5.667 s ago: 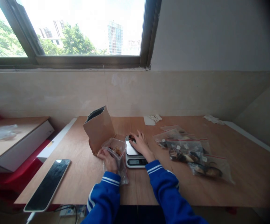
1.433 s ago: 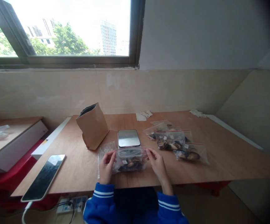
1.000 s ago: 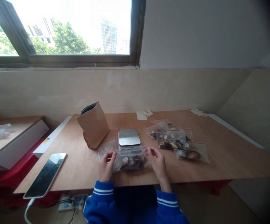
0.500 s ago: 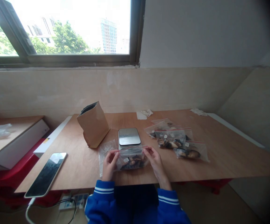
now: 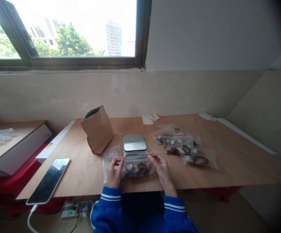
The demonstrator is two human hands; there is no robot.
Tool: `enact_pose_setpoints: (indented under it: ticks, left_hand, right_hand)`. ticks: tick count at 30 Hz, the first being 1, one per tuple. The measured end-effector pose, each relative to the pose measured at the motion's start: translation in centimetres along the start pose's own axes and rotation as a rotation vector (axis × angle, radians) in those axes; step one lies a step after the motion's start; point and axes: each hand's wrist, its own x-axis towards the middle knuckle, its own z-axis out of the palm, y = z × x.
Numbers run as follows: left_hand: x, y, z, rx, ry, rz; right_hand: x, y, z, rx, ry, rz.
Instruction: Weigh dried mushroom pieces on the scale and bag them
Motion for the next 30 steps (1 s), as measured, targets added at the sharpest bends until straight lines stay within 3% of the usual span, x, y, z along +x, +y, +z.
enact_pose_setpoints:
  ticks: [4,9,19,30]
  left_hand:
    - [-0.1,0.2,0.3,0.009,0.024,0.01]
    - [-0.2,0.7,0.7,-0.206,-0.045,-0.077]
    - [-0.4,0.7,1.1,-0.417,-0.098,-0.252]
    - [-0.2,0.5,0.8,-0.412,-0.112,-0.233]
  right_hand:
    - [0.0,-0.1,0.2,0.009,0.011,-0.01]
    - [-0.1,-0.5,0.4,-0.019,-0.052,-0.013]
    - [0.1,-0.6,0.6,-0.096,-0.071,0.005]
    - [0.3,-0.1,0.5,-0.075,-0.018,0.006]
